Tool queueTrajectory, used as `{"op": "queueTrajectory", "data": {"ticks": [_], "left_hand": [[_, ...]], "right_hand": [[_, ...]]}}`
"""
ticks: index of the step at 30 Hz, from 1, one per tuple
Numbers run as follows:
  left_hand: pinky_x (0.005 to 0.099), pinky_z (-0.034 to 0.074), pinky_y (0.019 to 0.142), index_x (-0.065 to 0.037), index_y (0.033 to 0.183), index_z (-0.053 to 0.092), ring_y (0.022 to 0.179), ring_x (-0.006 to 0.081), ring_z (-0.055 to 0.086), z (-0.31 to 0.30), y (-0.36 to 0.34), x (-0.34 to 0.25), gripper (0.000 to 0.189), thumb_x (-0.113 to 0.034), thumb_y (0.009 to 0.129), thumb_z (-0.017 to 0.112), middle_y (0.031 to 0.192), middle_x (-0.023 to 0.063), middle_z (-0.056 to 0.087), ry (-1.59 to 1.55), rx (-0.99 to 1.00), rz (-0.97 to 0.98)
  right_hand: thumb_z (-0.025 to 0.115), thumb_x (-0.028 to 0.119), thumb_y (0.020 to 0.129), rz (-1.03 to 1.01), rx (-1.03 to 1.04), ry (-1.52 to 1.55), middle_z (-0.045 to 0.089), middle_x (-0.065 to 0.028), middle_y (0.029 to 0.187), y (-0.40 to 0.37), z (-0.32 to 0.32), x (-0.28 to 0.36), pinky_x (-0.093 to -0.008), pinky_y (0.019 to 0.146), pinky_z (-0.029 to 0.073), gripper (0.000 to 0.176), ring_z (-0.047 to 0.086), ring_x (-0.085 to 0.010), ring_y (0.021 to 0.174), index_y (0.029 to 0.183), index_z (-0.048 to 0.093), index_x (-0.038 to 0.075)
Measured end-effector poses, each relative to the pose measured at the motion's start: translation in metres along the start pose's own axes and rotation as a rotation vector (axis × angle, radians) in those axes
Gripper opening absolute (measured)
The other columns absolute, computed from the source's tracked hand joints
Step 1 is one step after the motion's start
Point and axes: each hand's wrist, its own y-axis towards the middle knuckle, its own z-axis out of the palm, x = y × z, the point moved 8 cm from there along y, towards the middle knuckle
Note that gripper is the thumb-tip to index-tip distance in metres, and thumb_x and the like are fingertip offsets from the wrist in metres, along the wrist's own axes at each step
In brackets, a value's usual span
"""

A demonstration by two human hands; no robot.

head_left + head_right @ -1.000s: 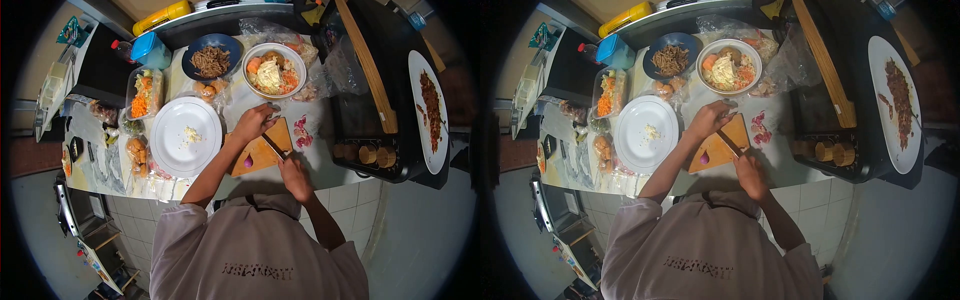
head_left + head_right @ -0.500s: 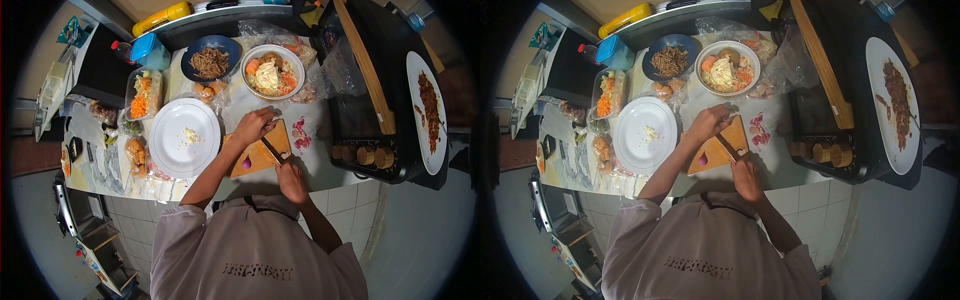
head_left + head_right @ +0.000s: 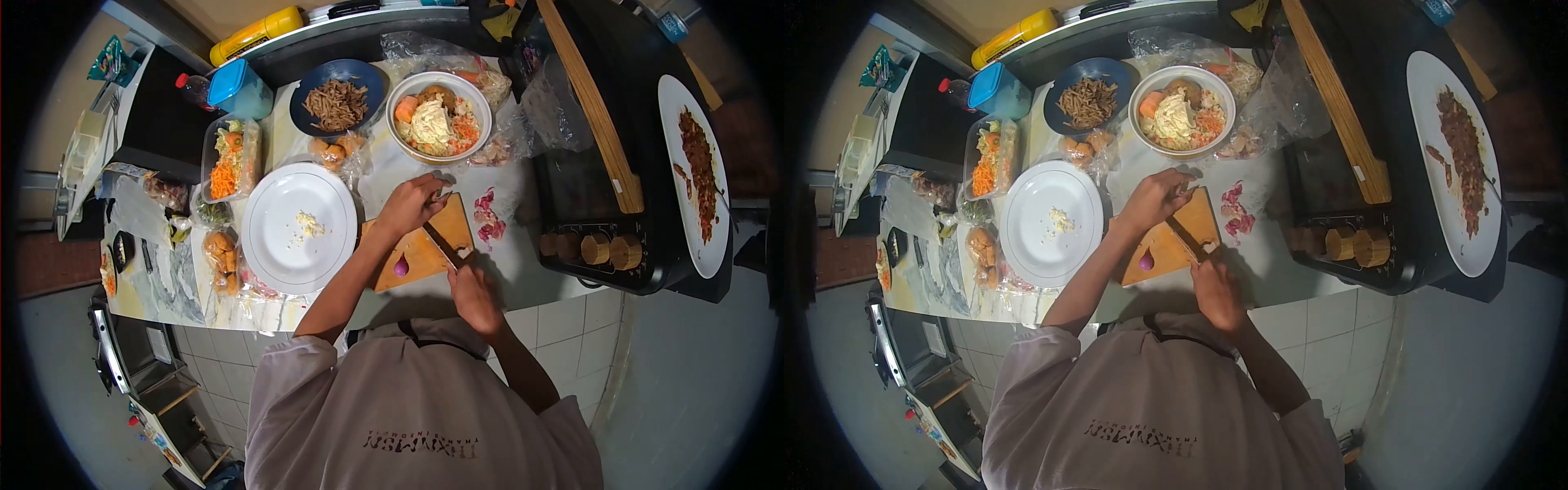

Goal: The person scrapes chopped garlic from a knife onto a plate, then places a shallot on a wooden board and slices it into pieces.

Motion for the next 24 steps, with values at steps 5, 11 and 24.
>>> {"op": "queueTrajectory", "data": {"ticks": [5, 11, 24], "left_hand": [[0.0423, 0.052, 0.068, -0.004, 0.108, 0.066, 0.075, 0.0319, 0.064, -0.002, -0.001, -0.003, 0.028, -0.011, 0.082, 0.070, 0.085, 0.0136, 0.062, 0.034, -0.005, 0.015], [0.0427, 0.052, 0.069, -0.005, 0.108, 0.066, 0.076, 0.0328, 0.064, -0.001, -0.004, 0.000, 0.028, -0.011, 0.081, 0.070, 0.086, 0.0139, 0.063, 0.001, -0.025, 0.009], [0.0389, 0.052, 0.069, -0.004, 0.109, 0.068, 0.073, 0.0297, 0.063, 0.001, -0.006, -0.003, 0.033, -0.007, 0.077, 0.072, 0.085, 0.0132, 0.064, 0.015, -0.016, 0.012]], "right_hand": [[0.044, 0.037, 0.102, 0.101, -0.051, -0.030, 0.064, -0.0304, 0.097, 0.003, 0.010, -0.013, -0.0551, 0.080, 0.051, 0.045, 0.062, -0.0510, 0.092, 0.095, 0.064, -0.002], [0.044, 0.038, 0.103, 0.047, -0.060, -0.009, 0.064, -0.0297, 0.095, 0.006, 0.021, -0.017, -0.0550, 0.081, 0.051, 0.045, 0.062, -0.0508, 0.090, 0.099, 0.064, -0.002], [0.054, 0.030, 0.100, 0.087, -0.160, 0.012, 0.062, -0.0301, 0.086, 0.003, 0.030, -0.028, -0.0564, 0.073, 0.048, 0.038, 0.060, -0.0503, 0.089, 0.086, 0.060, -0.005]]}}
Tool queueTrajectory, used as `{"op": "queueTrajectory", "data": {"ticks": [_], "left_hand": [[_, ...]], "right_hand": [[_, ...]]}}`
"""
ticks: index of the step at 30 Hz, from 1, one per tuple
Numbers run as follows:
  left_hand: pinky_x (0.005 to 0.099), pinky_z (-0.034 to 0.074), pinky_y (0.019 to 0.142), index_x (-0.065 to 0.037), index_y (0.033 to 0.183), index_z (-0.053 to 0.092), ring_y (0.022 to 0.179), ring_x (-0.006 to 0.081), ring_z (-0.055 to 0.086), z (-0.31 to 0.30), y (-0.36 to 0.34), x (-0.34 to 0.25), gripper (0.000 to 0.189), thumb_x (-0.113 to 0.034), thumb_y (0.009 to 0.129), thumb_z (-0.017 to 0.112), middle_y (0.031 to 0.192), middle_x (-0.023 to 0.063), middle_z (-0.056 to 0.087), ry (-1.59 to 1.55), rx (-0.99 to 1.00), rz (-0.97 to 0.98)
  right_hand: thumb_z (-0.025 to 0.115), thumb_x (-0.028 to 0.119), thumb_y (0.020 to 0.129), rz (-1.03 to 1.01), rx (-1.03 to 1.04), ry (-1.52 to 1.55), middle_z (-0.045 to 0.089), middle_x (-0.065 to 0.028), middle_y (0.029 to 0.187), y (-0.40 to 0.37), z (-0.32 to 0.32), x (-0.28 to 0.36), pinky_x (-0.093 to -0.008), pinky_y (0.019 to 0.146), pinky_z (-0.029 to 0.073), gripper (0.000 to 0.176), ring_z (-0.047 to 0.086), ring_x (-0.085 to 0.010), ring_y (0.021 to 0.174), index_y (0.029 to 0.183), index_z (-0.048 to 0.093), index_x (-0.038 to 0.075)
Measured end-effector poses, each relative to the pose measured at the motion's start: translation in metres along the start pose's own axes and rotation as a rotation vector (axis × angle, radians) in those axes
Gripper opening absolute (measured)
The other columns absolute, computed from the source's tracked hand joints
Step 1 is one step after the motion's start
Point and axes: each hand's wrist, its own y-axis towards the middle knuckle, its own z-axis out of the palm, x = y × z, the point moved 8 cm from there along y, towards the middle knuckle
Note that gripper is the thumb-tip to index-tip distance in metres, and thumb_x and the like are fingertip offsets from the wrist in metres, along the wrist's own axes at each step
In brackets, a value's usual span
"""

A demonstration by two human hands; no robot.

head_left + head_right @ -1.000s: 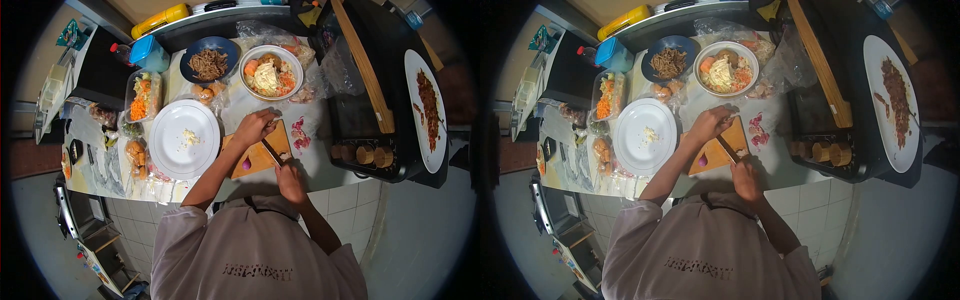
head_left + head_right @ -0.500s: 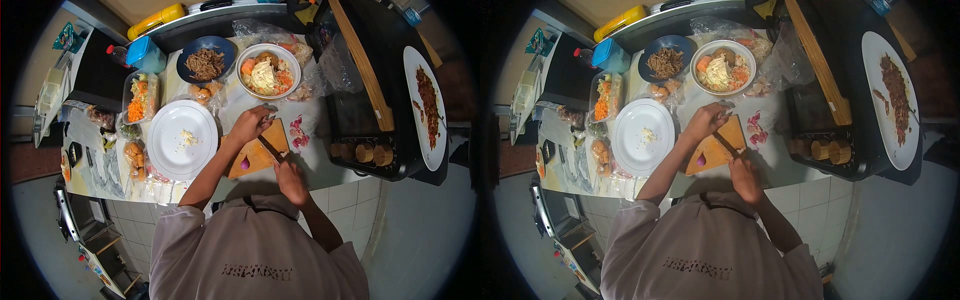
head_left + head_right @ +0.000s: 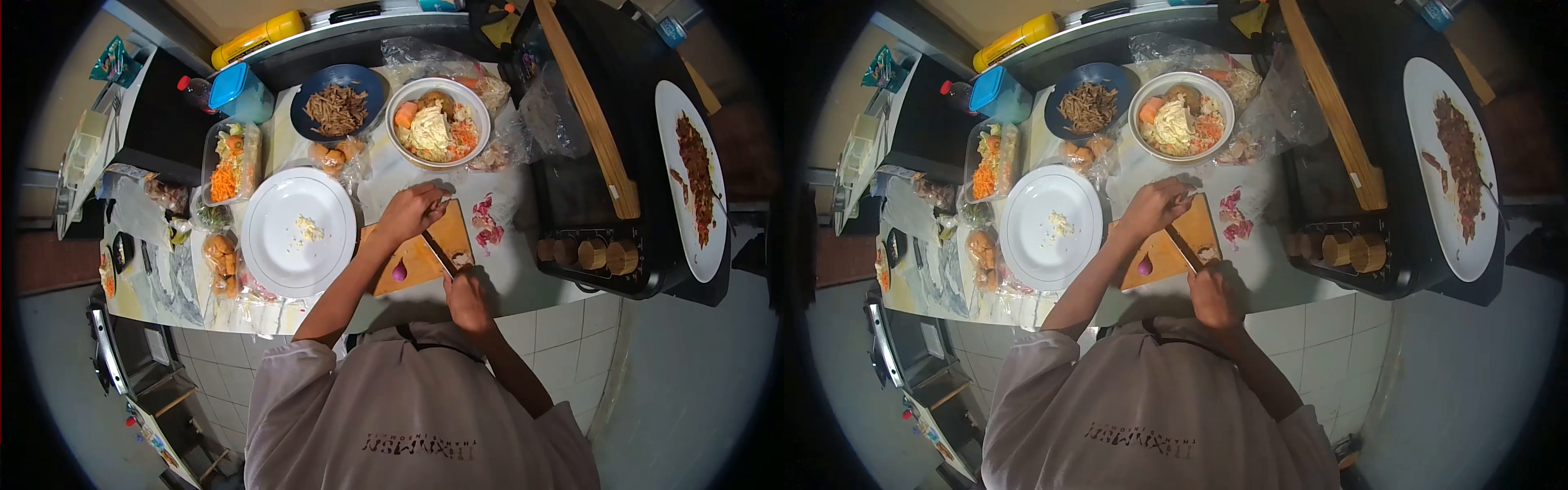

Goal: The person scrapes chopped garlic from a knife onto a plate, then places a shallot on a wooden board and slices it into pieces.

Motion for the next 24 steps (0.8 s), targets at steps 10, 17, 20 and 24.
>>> {"op": "queueTrajectory", "data": {"ticks": [10, 17, 20, 24], "left_hand": [[0.0380, 0.051, 0.069, -0.002, 0.110, 0.068, 0.071, 0.0282, 0.062, -0.006, 0.006, 0.008, 0.032, -0.005, 0.078, 0.071, 0.085, 0.0143, 0.064, -0.104, 0.001, -0.041], [0.0380, 0.052, 0.070, -0.002, 0.110, 0.068, 0.071, 0.0277, 0.062, -0.009, 0.001, 0.010, 0.032, -0.006, 0.079, 0.072, 0.088, 0.0150, 0.065, -0.091, -0.025, -0.063], [0.0380, 0.052, 0.070, -0.002, 0.110, 0.068, 0.071, 0.0276, 0.062, -0.010, -0.001, 0.009, 0.032, -0.006, 0.079, 0.072, 0.089, 0.0150, 0.066, -0.071, -0.003, -0.067], [0.0376, 0.052, 0.070, -0.002, 0.111, 0.068, 0.070, 0.0278, 0.062, -0.014, -0.003, 0.009, 0.032, -0.005, 0.079, 0.072, 0.089, 0.0150, 0.066, -0.075, -0.017, -0.070]], "right_hand": [[0.055, 0.028, 0.099, -0.202, 0.167, 0.077, 0.062, -0.0298, 0.083, -0.006, -0.037, 0.019, -0.0536, 0.078, 0.046, 0.034, 0.059, -0.0496, 0.085, 0.093, 0.058, -0.006], [0.052, 0.031, 0.100, -0.239, 0.173, -0.124, 0.063, -0.0306, 0.083, -0.004, -0.031, 0.015, -0.0560, 0.076, 0.048, 0.039, 0.061, -0.0501, 0.082, 0.111, 0.053, -0.006], [0.052, 0.030, 0.100, -0.176, 0.134, -0.111, 0.063, -0.0313, 0.083, -0.006, -0.033, 0.019, -0.0552, 0.076, 0.050, 0.042, 0.062, -0.0496, 0.082, 0.115, 0.051, -0.009], [0.052, 0.030, 0.099, -0.189, 0.085, -0.081, 0.064, -0.0310, 0.082, -0.005, -0.031, 0.019, -0.0543, 0.073, 0.051, 0.045, 0.063, -0.0499, 0.081, 0.119, 0.050, -0.011]]}}
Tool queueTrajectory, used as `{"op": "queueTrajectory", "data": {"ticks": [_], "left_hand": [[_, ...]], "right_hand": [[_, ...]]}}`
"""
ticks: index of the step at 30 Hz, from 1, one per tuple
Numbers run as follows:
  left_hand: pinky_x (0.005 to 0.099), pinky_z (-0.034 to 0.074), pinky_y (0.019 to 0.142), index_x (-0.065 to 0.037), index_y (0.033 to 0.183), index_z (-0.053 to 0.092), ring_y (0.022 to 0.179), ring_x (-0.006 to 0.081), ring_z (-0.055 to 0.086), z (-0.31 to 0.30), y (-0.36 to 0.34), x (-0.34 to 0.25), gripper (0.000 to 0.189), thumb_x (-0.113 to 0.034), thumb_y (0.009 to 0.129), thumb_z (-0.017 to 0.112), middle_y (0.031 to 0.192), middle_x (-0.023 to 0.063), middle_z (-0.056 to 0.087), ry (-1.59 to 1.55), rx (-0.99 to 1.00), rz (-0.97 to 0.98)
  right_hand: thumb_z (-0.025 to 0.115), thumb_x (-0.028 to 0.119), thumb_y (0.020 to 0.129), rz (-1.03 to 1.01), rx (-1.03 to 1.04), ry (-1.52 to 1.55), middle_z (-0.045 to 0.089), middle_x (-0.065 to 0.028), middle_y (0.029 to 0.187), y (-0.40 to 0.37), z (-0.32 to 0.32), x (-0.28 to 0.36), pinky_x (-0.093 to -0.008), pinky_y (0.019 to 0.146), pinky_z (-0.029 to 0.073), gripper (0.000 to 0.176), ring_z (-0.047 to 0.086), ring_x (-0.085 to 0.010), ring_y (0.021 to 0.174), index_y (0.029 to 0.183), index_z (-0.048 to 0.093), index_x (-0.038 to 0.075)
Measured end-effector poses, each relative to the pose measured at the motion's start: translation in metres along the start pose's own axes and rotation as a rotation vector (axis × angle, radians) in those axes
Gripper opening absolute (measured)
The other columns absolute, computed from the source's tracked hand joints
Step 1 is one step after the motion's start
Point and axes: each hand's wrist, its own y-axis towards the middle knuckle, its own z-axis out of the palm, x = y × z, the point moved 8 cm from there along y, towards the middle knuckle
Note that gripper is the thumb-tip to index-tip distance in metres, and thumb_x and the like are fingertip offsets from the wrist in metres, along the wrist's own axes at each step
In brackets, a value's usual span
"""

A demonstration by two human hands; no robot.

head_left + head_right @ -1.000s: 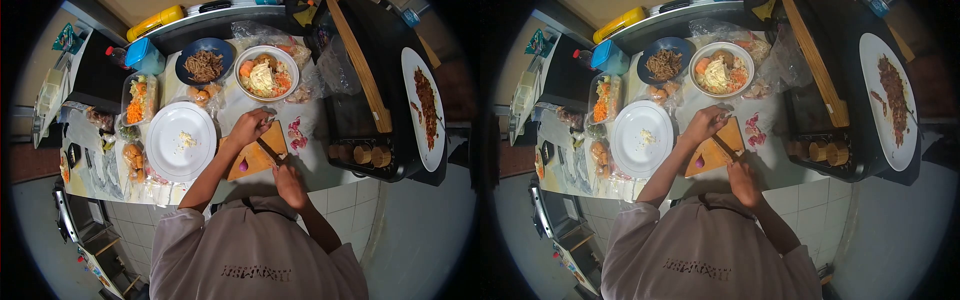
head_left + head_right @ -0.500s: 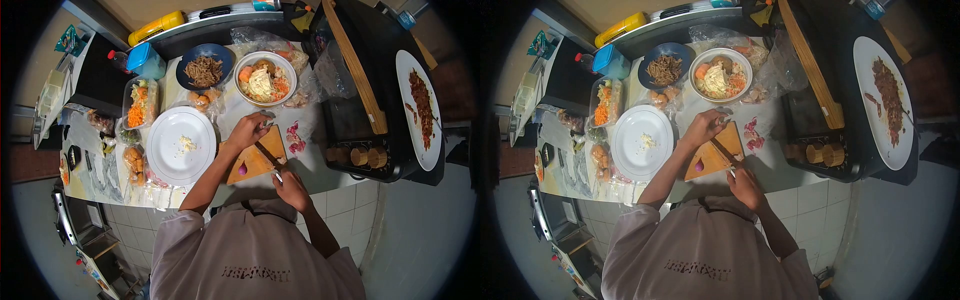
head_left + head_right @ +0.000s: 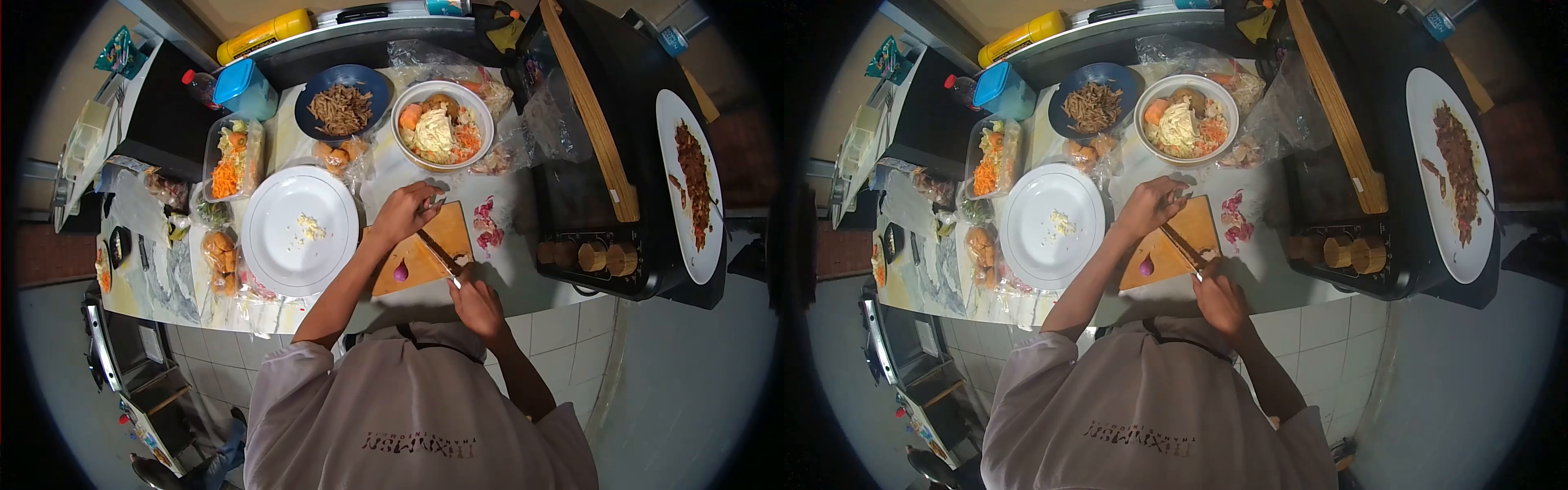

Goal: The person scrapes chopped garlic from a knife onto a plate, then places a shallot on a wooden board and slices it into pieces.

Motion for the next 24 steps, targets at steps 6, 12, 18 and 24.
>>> {"op": "queueTrajectory", "data": {"ticks": [6, 12, 18, 24], "left_hand": [[0.0379, 0.052, 0.069, -0.002, 0.109, 0.069, 0.069, 0.0278, 0.062, 0.002, -0.002, 0.000, 0.030, -0.006, 0.079, 0.072, 0.086, 0.0147, 0.065, 0.023, -0.010, 0.012], [0.0377, 0.052, 0.067, -0.002, 0.107, 0.069, 0.068, 0.0276, 0.062, 0.002, 0.000, -0.002, 0.028, -0.008, 0.080, 0.072, 0.084, 0.0143, 0.065, 0.052, -0.015, 0.015], [0.0375, 0.052, 0.067, -0.002, 0.107, 0.069, 0.069, 0.0273, 0.064, 0.004, 0.001, -0.002, 0.028, -0.008, 0.080, 0.072, 0.087, 0.0144, 0.066, 0.071, -0.039, 0.007], [0.0373, 0.053, 0.068, -0.001, 0.107, 0.069, 0.070, 0.0276, 0.065, 0.005, 0.003, -0.001, 0.030, -0.006, 0.078, 0.072, 0.090, 0.0146, 0.066, 0.075, -0.024, 0.001]], "right_hand": [[0.053, 0.030, 0.099, -0.039, -0.023, -0.042, 0.064, -0.0311, 0.081, 0.001, 0.007, 0.002, -0.0547, 0.070, 0.051, 0.047, 0.064, -0.0494, 0.078, 0.119, 0.050, -0.011], [0.053, 0.030, 0.099, -0.003, 0.023, 0.002, 0.065, -0.0301, 0.080, 0.003, 0.001, -0.001, -0.0550, 0.069, 0.051, 0.045, 0.064, -0.0494, 0.078, 0.117, 0.050, -0.010], [0.054, 0.028, 0.099, -0.028, 0.007, -0.036, 0.064, -0.0292, 0.080, 0.010, 0.003, -0.009, -0.0568, 0.070, 0.050, 0.035, 0.062, -0.0503, 0.078, 0.109, 0.051, -0.005], [0.054, 0.028, 0.099, -0.044, 0.000, -0.002, 0.064, -0.0290, 0.081, 0.010, -0.003, -0.011, -0.0570, 0.074, 0.048, 0.033, 0.062, -0.0504, 0.081, 0.106, 0.053, -0.004]]}}
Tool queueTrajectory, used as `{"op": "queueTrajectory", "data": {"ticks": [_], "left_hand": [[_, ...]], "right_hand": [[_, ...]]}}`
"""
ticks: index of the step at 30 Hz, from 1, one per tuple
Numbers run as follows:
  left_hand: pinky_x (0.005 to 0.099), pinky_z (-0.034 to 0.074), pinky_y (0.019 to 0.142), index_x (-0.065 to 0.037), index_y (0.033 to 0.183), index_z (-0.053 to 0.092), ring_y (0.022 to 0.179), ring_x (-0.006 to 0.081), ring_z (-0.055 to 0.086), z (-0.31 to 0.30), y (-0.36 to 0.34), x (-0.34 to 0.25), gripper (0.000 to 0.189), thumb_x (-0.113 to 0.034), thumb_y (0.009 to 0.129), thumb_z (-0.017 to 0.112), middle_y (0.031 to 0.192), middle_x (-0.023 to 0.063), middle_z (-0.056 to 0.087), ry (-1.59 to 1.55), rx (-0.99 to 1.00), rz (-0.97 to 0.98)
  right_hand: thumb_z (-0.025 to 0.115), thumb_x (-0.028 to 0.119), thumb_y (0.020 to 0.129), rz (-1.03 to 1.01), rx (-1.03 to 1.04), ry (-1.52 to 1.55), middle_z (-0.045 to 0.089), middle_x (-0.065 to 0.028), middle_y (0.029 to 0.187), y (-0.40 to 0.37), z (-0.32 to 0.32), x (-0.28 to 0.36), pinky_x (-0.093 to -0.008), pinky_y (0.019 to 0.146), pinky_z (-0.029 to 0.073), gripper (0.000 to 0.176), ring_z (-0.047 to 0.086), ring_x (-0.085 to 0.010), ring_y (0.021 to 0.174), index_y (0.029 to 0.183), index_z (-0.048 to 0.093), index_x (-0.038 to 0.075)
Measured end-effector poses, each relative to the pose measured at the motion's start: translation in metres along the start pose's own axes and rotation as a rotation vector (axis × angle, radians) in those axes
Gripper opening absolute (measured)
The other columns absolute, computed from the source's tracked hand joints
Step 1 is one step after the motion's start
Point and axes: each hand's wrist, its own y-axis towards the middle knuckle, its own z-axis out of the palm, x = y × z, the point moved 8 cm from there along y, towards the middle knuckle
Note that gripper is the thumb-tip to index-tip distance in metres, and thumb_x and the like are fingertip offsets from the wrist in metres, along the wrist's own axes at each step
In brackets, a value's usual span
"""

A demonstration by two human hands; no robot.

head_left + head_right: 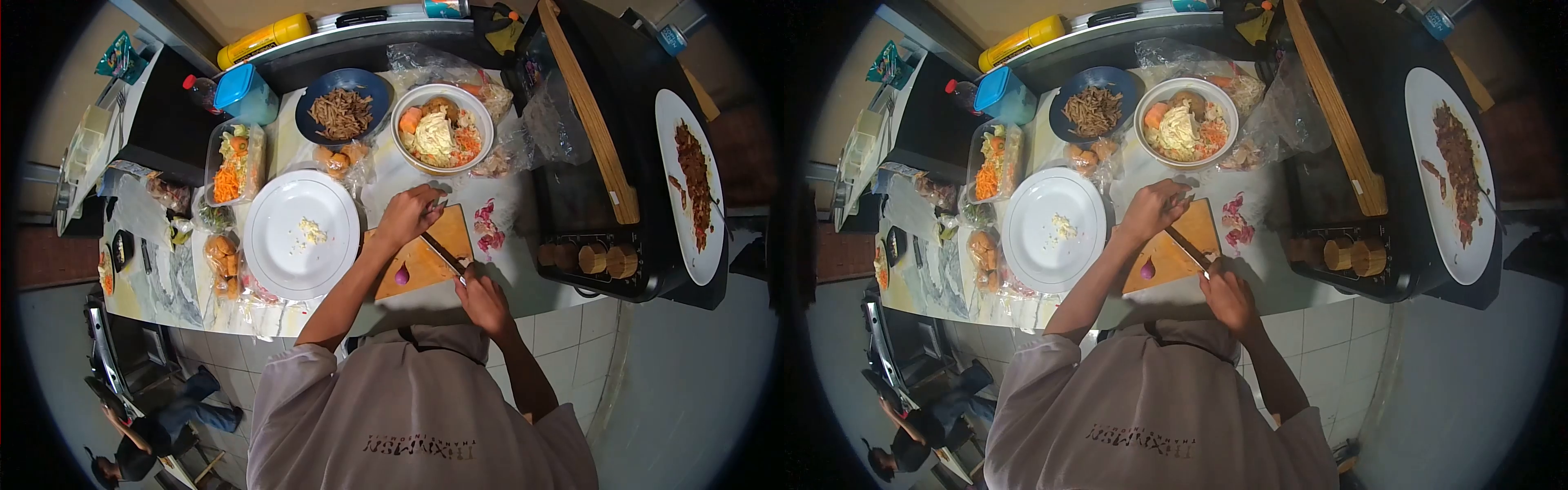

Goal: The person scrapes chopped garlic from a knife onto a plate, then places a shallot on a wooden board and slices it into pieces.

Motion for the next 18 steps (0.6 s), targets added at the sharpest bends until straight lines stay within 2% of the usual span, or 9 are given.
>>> {"op": "queueTrajectory", "data": {"ticks": [9, 11, 18], "left_hand": [[0.0389, 0.053, 0.067, -0.002, 0.106, 0.068, 0.072, 0.0298, 0.065, -0.0002, 0.0039, -0.0049, 0.027, -0.007, 0.079, 0.071, 0.089, 0.0143, 0.066, -0.026, -0.011, 0.020], [0.0403, 0.053, 0.066, -0.004, 0.103, 0.068, 0.072, 0.0316, 0.065, -0.0029, 0.0052, -0.0077, 0.023, -0.009, 0.081, 0.070, 0.086, 0.0135, 0.065, -0.028, -0.035, 0.039], [0.0410, 0.053, 0.067, -0.004, 0.105, 0.068, 0.073, 0.0317, 0.065, 0.0013, 0.0049, -0.0065, 0.026, -0.009, 0.080, 0.070, 0.085, 0.0128, 0.064, 0.012, -0.013, 0.029]], "right_hand": [[0.053, 0.026, 0.099, 0.021, 0.028, 0.079, 0.064, -0.0287, 0.083, -0.0004, -0.0043, -0.0009, -0.0569, 0.077, 0.046, 0.029, 0.060, -0.0506, 0.086, 0.103, 0.055, -0.003], [0.047, 0.034, 0.101, 0.043, 0.111, 0.097, 0.064, -0.0282, 0.090, -0.0003, 0.0007, -0.0040, -0.0549, 0.083, 0.048, 0.037, 0.062, -0.0484, 0.090, 0.111, 0.056, -0.001], [0.048, 0.034, 0.100, 0.070, 0.121, 0.083, 0.064, -0.0288, 0.091, 0.0020, 0.0035, -0.0080, -0.0552, 0.083, 0.048, 0.037, 0.062, -0.0489, 0.091, 0.112, 0.056, -0.001]]}}
